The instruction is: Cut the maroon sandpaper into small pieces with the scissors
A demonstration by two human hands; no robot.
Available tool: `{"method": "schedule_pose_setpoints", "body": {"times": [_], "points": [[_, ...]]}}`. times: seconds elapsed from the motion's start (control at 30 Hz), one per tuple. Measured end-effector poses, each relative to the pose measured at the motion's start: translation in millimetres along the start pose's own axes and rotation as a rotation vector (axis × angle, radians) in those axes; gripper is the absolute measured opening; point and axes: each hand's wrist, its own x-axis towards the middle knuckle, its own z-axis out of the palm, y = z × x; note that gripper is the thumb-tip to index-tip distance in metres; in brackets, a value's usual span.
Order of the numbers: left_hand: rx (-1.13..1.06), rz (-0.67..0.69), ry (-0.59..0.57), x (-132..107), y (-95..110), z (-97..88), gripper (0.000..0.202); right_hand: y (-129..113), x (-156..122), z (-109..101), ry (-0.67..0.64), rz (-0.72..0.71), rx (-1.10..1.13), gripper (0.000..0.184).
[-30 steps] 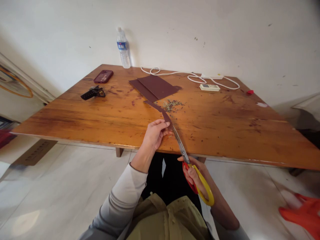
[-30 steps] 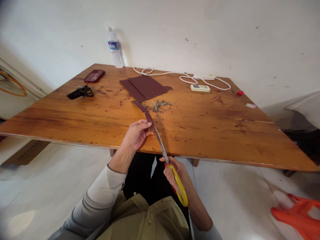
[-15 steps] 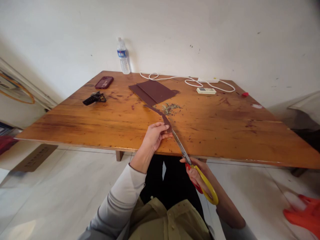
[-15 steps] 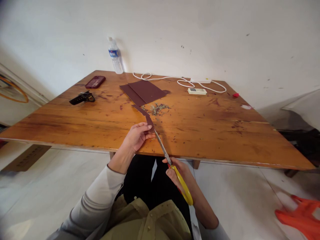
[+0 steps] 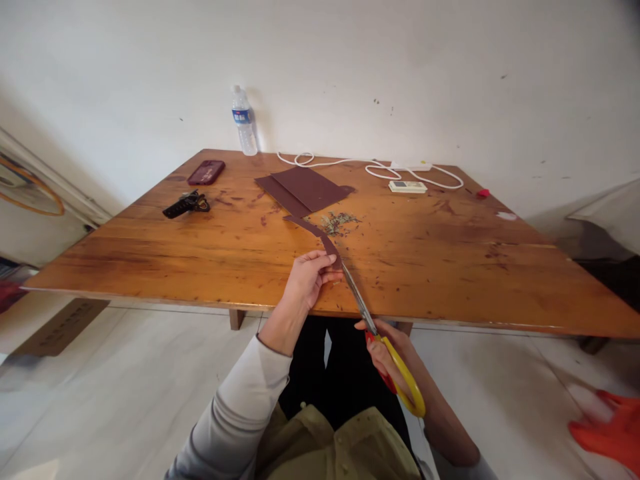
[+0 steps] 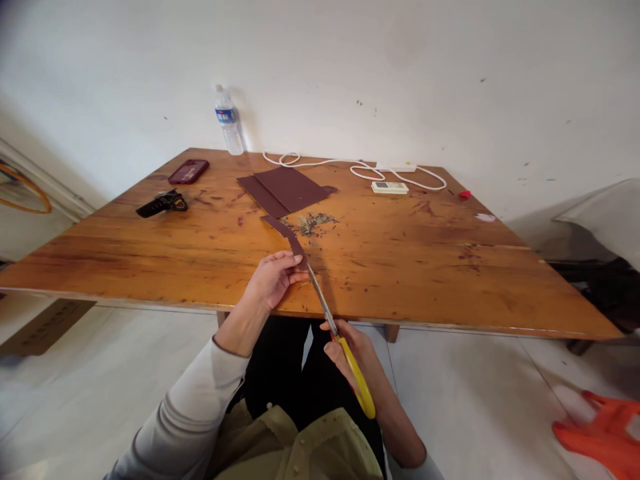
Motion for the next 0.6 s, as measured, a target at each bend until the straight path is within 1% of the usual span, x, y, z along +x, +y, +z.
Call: {"method": "schedule_pose_setpoints", "body": {"times": [0.13, 0.37, 0.47, 0.6], "points": [[-0.017, -0.007, 0.024, 0, 0, 0.2, 0.014, -1, 0, 0, 0.002, 0.026, 0.029, 0.044], [-0.022, 0.002, 0.025, 1, -1, 0.2, 0.018, -7, -3, 6, 0.013, 0.086, 0.076, 0.034], [-0.021, 0.005, 0.035, 2, -1, 0.7, 0.018, -10, -5, 9, 0.010, 0.074, 0.042, 0.031], [-0.015, 0.005, 0.027, 1, -1, 2.2, 0.018, -8, -4, 15, 0.066, 0.045, 0.068, 0.030]]}}
